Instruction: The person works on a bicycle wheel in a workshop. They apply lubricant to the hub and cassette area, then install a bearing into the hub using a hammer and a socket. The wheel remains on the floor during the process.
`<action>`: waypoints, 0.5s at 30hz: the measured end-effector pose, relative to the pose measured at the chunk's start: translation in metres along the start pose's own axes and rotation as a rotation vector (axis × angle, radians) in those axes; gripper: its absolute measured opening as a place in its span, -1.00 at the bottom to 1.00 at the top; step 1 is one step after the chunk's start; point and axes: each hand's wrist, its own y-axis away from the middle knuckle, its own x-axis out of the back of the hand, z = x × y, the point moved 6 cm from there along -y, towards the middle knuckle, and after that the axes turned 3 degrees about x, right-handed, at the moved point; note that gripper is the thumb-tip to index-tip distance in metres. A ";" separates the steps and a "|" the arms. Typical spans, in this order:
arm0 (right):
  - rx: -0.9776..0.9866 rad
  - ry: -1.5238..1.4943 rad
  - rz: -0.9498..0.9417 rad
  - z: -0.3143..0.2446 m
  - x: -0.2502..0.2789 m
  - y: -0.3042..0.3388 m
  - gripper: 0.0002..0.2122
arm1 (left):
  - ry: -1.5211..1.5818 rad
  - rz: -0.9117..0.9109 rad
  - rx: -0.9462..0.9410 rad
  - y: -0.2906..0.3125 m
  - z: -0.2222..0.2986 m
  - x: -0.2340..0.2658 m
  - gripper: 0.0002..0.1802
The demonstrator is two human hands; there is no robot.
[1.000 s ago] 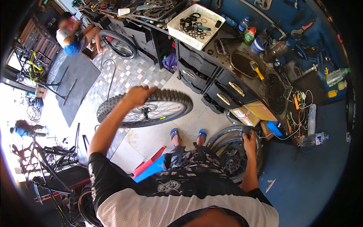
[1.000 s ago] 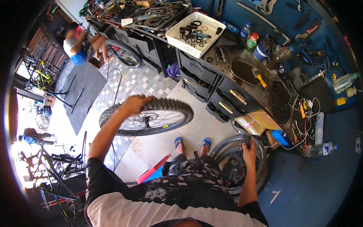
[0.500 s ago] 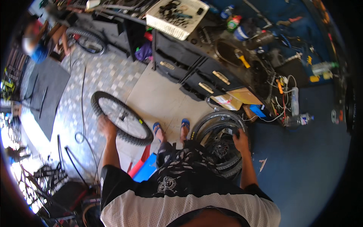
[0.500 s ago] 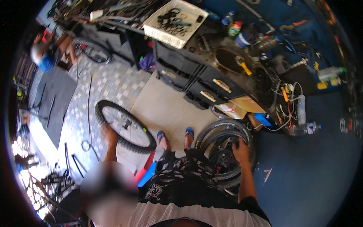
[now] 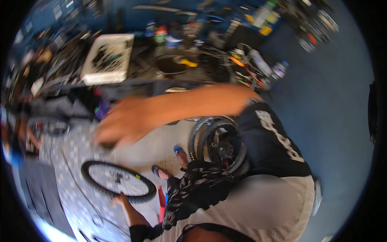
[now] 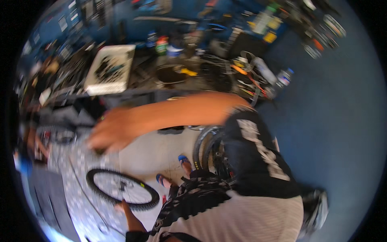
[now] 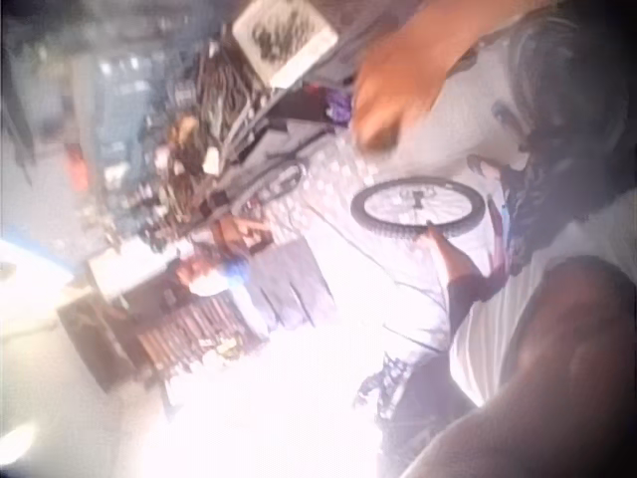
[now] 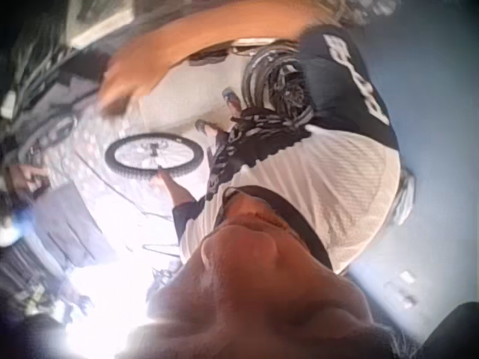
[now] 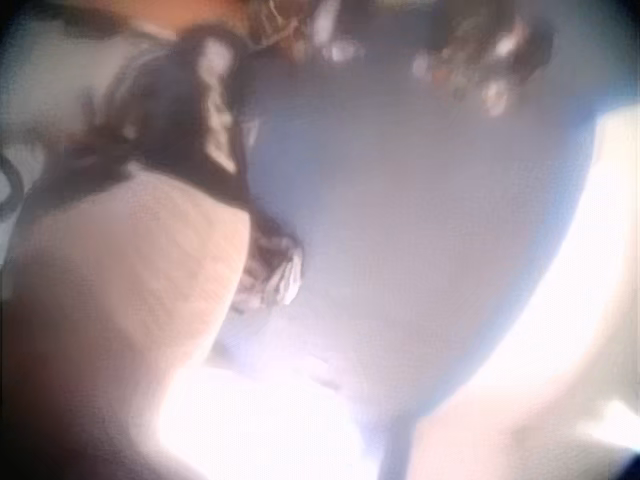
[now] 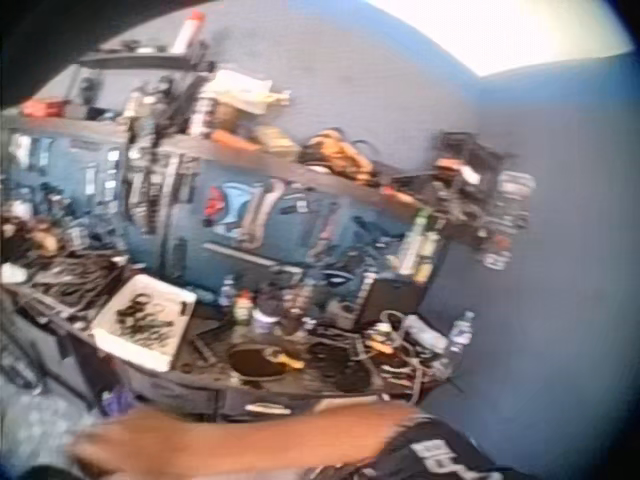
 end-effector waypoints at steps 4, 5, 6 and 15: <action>0.411 0.282 -0.059 -0.129 0.046 -0.116 -0.67 | 0.147 0.189 -0.027 0.023 0.018 0.004 0.26; 0.429 0.288 -0.043 -0.147 0.054 -0.125 -0.68 | 0.164 0.187 -0.033 0.029 0.014 -0.002 0.25; 0.420 0.273 -0.016 -0.161 0.053 -0.129 -0.68 | 0.171 0.174 -0.028 0.032 0.010 -0.010 0.24; 0.430 0.001 0.083 -0.220 0.010 -0.154 -0.75 | 0.331 0.112 0.057 0.059 -0.023 -0.053 0.17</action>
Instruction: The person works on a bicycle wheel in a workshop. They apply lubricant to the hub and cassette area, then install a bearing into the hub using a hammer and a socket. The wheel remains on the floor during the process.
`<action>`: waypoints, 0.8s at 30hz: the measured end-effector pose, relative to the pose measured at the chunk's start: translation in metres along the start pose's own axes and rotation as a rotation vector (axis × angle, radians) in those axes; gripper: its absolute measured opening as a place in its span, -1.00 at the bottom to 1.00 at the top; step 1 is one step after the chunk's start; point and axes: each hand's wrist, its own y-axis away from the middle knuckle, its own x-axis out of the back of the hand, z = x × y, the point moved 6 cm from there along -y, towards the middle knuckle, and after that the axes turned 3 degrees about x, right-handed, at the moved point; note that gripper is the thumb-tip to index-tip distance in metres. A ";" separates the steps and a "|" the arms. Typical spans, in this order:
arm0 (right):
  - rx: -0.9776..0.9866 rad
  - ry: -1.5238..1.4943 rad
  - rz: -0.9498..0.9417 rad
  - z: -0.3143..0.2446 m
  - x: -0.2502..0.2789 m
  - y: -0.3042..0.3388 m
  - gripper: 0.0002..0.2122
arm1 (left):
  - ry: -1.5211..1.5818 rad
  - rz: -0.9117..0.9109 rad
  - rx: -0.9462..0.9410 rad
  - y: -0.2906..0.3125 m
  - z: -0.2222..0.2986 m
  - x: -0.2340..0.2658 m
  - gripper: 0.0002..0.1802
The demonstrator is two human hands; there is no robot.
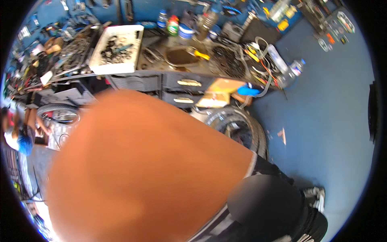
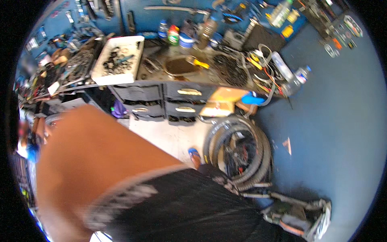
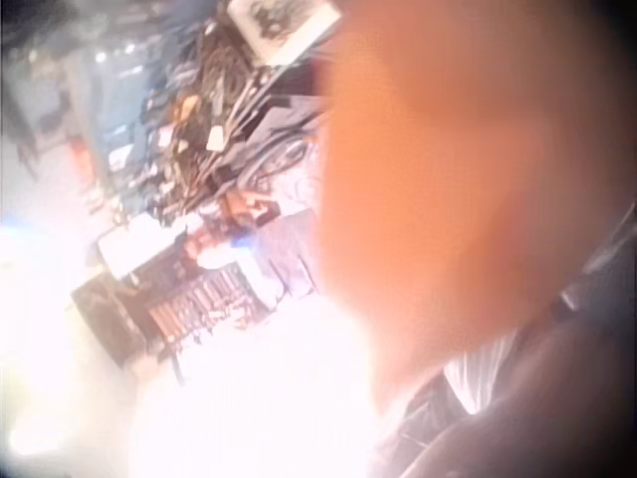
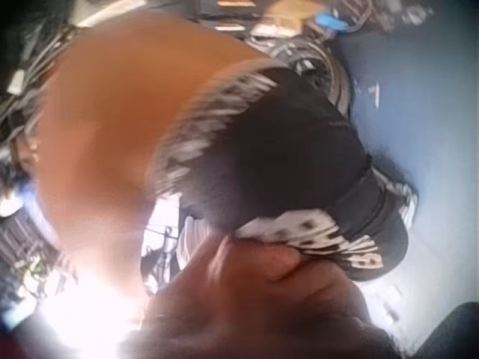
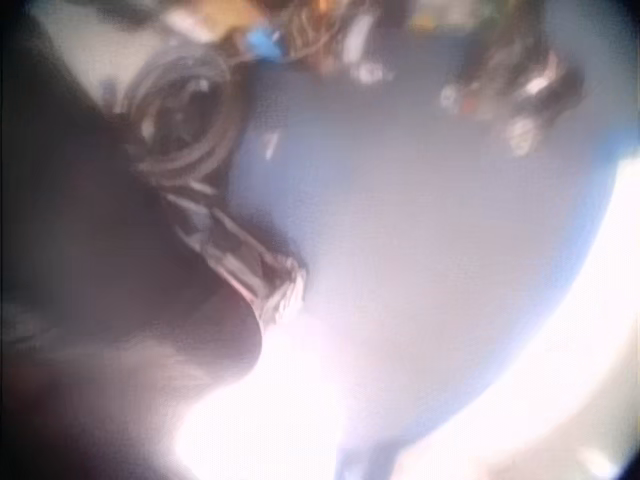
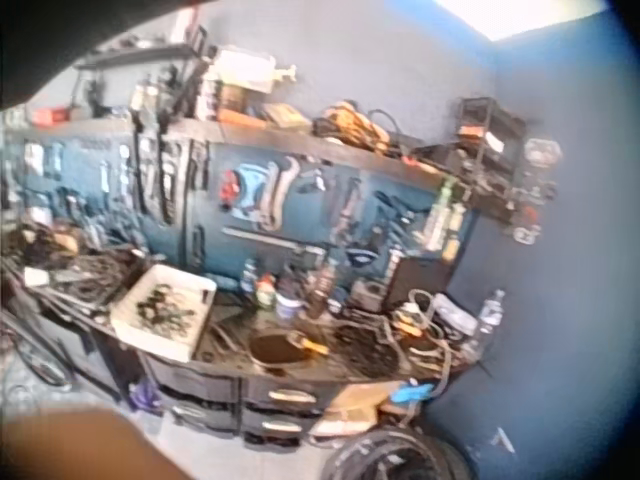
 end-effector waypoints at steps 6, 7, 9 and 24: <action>-0.211 -0.323 0.102 0.035 -0.040 0.055 -0.79 | 0.119 0.027 -0.148 -0.003 0.051 0.006 0.13; -0.408 -0.378 0.110 0.056 -0.057 0.091 -0.80 | 0.156 0.042 -0.214 -0.004 0.066 0.011 0.13; -0.705 -0.485 0.251 0.090 -0.086 0.196 -0.73 | 0.205 -0.009 -0.315 -0.005 0.099 0.023 0.12; -2.244 -0.024 0.387 -0.125 -0.162 0.713 -0.75 | 0.137 -0.040 -0.978 0.273 0.333 0.384 -0.58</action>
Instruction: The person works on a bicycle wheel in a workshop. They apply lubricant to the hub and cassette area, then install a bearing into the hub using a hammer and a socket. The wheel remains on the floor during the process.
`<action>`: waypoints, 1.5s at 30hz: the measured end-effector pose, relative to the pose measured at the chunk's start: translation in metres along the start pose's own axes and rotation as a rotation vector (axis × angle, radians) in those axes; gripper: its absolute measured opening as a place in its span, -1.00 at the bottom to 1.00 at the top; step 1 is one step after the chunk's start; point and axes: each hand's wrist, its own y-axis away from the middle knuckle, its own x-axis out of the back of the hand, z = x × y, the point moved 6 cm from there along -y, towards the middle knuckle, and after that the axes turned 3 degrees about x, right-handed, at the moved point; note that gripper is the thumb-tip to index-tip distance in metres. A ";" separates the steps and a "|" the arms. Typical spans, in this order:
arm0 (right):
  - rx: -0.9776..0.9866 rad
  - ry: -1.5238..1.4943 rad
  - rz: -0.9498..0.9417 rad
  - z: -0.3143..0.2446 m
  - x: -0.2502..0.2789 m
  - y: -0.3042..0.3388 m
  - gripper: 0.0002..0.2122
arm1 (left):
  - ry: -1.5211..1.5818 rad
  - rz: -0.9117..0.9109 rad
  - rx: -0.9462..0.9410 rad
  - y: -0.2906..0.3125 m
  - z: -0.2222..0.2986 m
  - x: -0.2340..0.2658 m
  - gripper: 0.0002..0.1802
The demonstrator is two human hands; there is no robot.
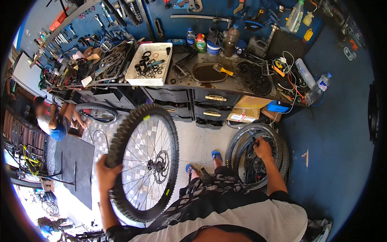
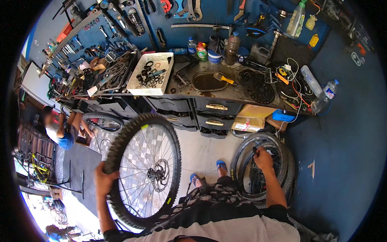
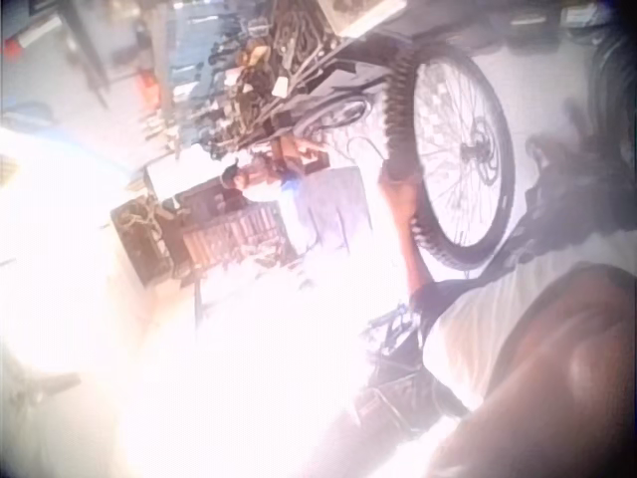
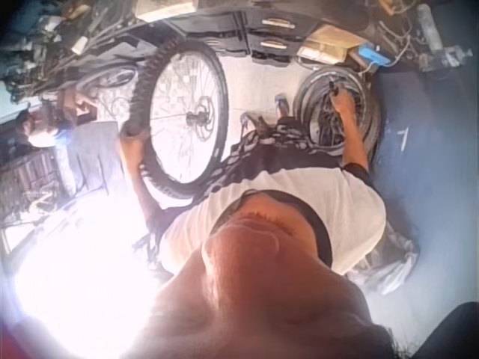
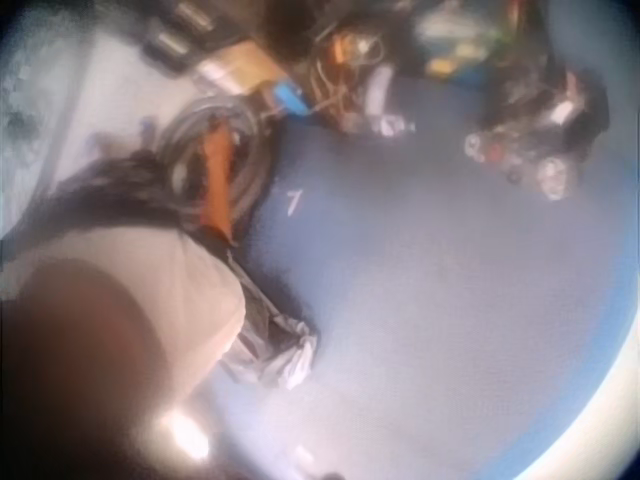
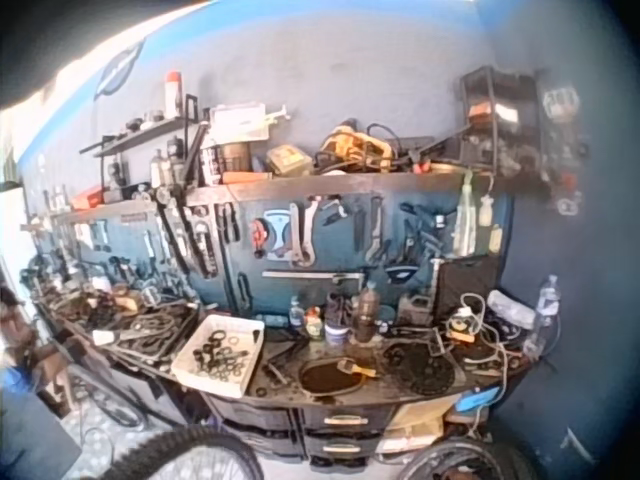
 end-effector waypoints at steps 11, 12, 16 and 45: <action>0.399 -0.120 -0.020 -0.128 -0.033 -0.049 -0.67 | 0.283 0.586 -0.107 0.086 0.077 0.168 0.10; 0.440 -0.157 -0.003 -0.147 -0.025 -0.052 -0.67 | 0.299 0.665 -0.051 0.083 0.074 0.163 0.10; 0.633 -0.286 0.059 -0.222 0.017 -0.054 -0.66 | 0.546 0.623 -0.288 0.056 0.104 0.106 0.00; 1.479 0.108 0.432 -0.476 0.065 -0.039 -0.71 | 0.511 0.475 -0.329 0.008 0.181 0.077 -0.24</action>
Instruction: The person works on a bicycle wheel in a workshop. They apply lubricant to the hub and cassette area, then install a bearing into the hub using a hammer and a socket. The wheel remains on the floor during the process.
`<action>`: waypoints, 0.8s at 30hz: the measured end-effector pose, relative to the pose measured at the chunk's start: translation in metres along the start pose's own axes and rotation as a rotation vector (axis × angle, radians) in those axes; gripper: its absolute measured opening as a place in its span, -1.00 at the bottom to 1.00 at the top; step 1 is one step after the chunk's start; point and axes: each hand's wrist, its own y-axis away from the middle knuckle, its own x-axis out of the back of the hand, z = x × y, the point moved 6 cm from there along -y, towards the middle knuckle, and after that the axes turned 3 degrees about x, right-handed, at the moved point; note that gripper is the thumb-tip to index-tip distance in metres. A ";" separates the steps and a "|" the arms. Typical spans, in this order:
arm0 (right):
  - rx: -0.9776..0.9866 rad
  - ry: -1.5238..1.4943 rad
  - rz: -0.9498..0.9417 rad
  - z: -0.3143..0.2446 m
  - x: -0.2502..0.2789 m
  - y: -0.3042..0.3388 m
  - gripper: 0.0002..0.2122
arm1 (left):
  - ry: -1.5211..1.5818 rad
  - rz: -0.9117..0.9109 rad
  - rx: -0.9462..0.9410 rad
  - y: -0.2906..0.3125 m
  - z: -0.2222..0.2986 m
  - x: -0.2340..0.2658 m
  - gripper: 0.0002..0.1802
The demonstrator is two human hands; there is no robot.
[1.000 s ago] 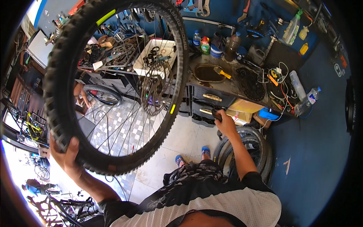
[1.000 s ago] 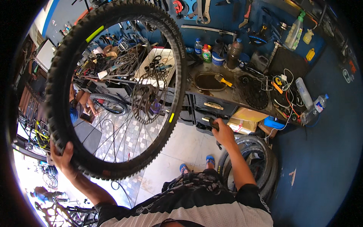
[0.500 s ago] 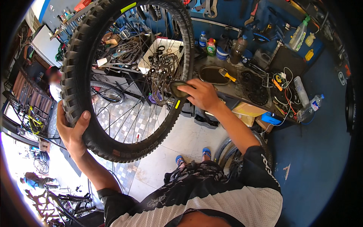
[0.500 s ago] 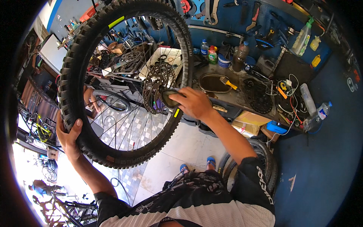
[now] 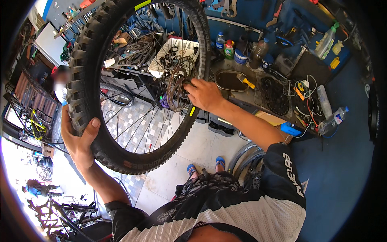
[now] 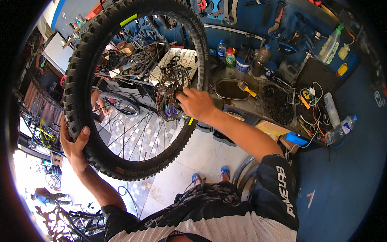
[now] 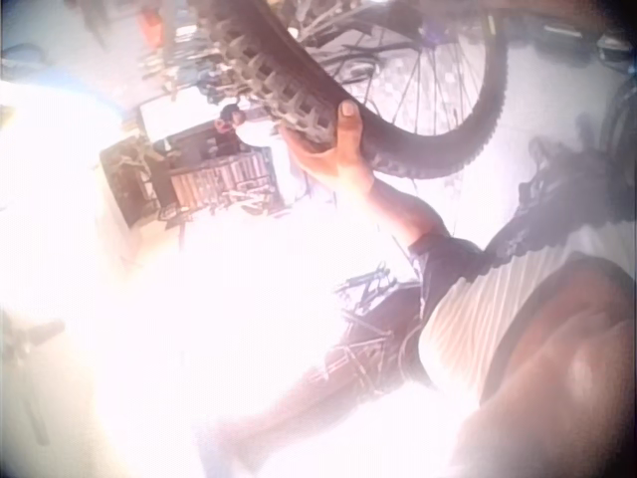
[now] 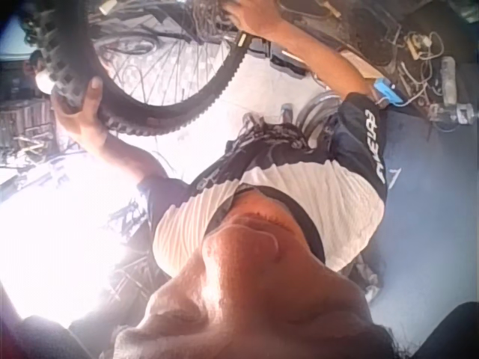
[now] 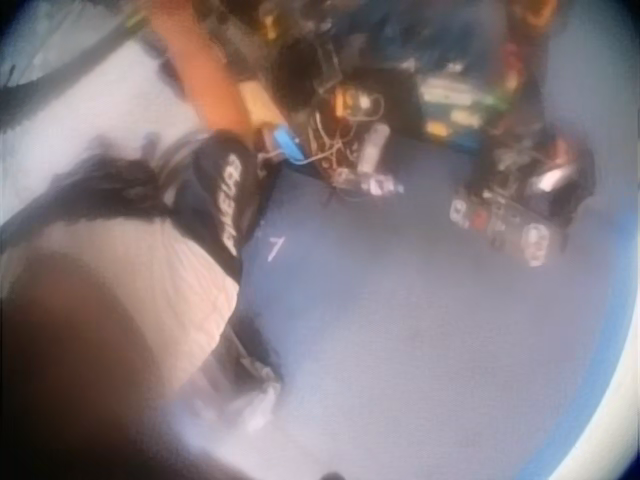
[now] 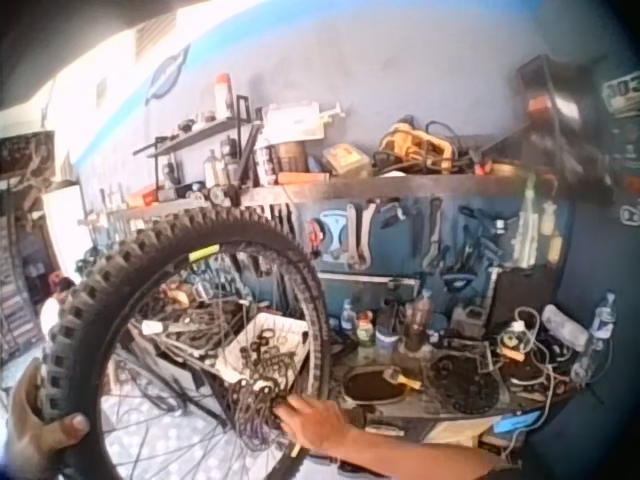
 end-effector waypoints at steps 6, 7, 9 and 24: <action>-0.791 -1.339 -0.074 0.012 -0.037 0.010 -0.88 | -0.003 0.022 0.010 0.006 0.001 -0.002 -0.26; -0.968 -1.675 -0.058 0.009 -0.045 0.015 -0.89 | -0.004 0.023 -0.003 0.007 0.003 -0.001 -0.26; -1.054 -2.323 -0.037 -0.002 -0.048 0.017 -0.90 | 0.000 0.015 -0.010 0.005 0.003 0.000 -0.25; -0.820 -2.619 0.153 -0.012 -0.055 0.031 -0.88 | -0.063 0.057 0.021 0.007 -0.018 0.019 0.09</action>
